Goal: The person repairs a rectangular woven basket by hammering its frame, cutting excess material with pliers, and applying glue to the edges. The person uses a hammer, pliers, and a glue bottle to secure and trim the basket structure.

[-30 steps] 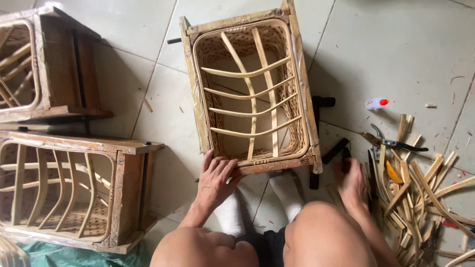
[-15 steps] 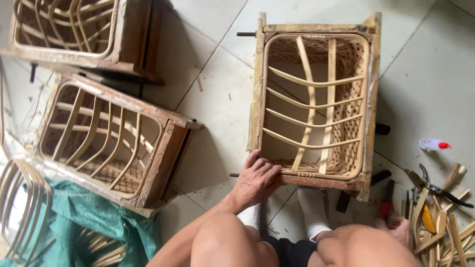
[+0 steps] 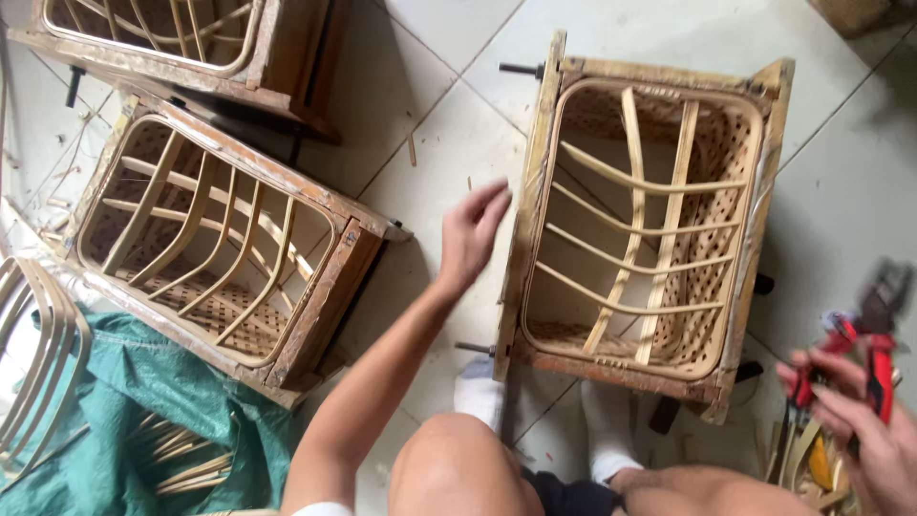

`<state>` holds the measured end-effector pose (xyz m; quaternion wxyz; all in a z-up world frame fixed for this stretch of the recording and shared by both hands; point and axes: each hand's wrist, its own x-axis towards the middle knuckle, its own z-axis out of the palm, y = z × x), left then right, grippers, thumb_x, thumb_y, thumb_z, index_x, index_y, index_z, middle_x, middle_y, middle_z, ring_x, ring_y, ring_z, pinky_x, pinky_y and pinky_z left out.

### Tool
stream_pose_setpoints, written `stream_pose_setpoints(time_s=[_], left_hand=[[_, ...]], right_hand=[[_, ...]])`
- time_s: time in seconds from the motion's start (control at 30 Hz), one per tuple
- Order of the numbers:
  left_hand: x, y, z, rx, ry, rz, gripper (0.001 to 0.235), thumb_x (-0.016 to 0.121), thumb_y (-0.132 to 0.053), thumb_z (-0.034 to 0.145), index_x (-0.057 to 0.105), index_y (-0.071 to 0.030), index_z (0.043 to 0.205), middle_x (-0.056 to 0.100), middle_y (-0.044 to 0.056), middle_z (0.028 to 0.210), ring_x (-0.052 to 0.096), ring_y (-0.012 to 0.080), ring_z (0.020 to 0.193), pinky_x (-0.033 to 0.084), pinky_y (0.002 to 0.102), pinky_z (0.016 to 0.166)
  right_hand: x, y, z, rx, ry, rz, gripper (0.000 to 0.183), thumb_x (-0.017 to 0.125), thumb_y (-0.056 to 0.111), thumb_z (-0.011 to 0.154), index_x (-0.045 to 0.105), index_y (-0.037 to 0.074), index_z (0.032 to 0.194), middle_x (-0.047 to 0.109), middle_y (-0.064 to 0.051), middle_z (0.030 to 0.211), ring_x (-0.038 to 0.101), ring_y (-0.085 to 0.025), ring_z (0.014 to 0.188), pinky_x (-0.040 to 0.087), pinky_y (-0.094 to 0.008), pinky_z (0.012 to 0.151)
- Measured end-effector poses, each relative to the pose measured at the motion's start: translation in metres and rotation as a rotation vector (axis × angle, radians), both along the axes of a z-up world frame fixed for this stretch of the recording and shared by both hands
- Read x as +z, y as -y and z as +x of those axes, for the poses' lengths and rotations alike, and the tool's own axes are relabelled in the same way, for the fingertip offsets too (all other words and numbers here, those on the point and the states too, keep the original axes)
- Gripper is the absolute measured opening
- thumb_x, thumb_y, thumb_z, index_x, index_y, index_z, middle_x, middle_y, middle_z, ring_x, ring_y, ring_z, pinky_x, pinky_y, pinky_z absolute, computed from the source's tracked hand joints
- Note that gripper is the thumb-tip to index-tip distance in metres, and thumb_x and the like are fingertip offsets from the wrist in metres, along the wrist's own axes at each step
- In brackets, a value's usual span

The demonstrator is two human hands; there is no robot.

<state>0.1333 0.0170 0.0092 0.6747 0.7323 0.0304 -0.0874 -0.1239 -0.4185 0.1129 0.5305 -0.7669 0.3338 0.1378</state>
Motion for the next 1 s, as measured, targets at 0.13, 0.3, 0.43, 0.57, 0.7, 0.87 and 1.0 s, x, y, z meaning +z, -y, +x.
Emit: stream_pose_setpoints(time_s=[0.13,0.3,0.43,0.57,0.7,0.87,1.0], left_hand=[[-0.029,0.031,0.079,-0.017,-0.138,-0.185,0.060,0.077,-0.023,0.093,0.056,0.006,0.142,0.064,0.022,0.138,0.063,0.0246,0.126,0.051,0.033,0.105],[-0.036,0.074,0.119,0.019,-0.163,-0.254,0.067,0.081,-0.020,0.087,0.054,0.009,0.142,0.070,0.022,0.130,0.068,0.0243,0.117,0.056,0.033,0.098],[-0.027,0.072,0.134,-0.043,-0.165,-0.205,0.062,0.082,-0.018,0.084,0.062,0.009,0.136,0.076,0.018,0.117,0.072,0.0190,0.106,0.060,0.031,0.088],[-0.016,0.063,0.134,-0.102,-0.161,-0.129,0.060,0.082,-0.018,0.082,0.064,0.007,0.134,0.079,0.013,0.105,0.074,0.0133,0.094,0.061,0.028,0.081],[-0.008,0.062,0.133,-0.080,-0.206,-0.153,0.063,0.083,-0.018,0.083,0.061,0.008,0.136,0.079,0.015,0.104,0.074,0.0126,0.089,0.061,0.027,0.079],[-0.013,0.065,0.131,-0.060,-0.197,-0.275,0.065,0.083,-0.018,0.082,0.060,0.009,0.136,0.079,0.015,0.104,0.074,0.0119,0.087,0.062,0.027,0.079],[-0.013,0.063,0.131,-0.060,-0.223,-0.198,0.064,0.084,-0.018,0.082,0.060,0.008,0.136,0.080,0.015,0.104,0.074,0.0117,0.087,0.062,0.026,0.079]], right_hand=[[0.044,-0.025,0.123,0.417,-0.088,-0.196,0.057,0.057,0.031,0.088,0.059,0.013,0.142,0.070,-0.013,0.126,0.064,-0.023,0.119,0.044,-0.040,0.104],[0.052,-0.062,0.255,0.648,-0.359,-0.316,0.054,0.065,0.044,0.087,0.067,0.030,0.139,0.068,-0.005,0.089,0.062,-0.017,0.085,0.046,-0.038,0.080],[0.047,-0.100,0.321,0.731,-0.489,-0.269,0.052,0.063,0.040,0.087,0.066,0.029,0.138,0.064,-0.009,0.076,0.062,-0.020,0.072,0.050,-0.041,0.073],[0.037,-0.124,0.361,0.833,-0.618,-0.420,0.057,0.060,0.033,0.087,0.063,0.030,0.144,0.055,-0.009,0.073,0.050,-0.023,0.066,0.042,-0.043,0.068],[0.033,-0.137,0.379,0.901,-0.638,-0.412,0.057,0.058,0.033,0.091,0.063,0.027,0.148,0.055,-0.010,0.072,0.048,-0.023,0.062,0.041,-0.042,0.063],[0.037,-0.142,0.377,0.852,-0.632,-0.338,0.056,0.059,0.033,0.086,0.063,0.027,0.142,0.065,-0.008,0.079,0.057,-0.019,0.071,0.046,-0.037,0.070],[0.042,-0.147,0.376,0.837,-0.675,-0.350,0.056,0.060,0.032,0.086,0.064,0.029,0.142,0.059,-0.008,0.078,0.055,-0.020,0.072,0.041,-0.037,0.069]])
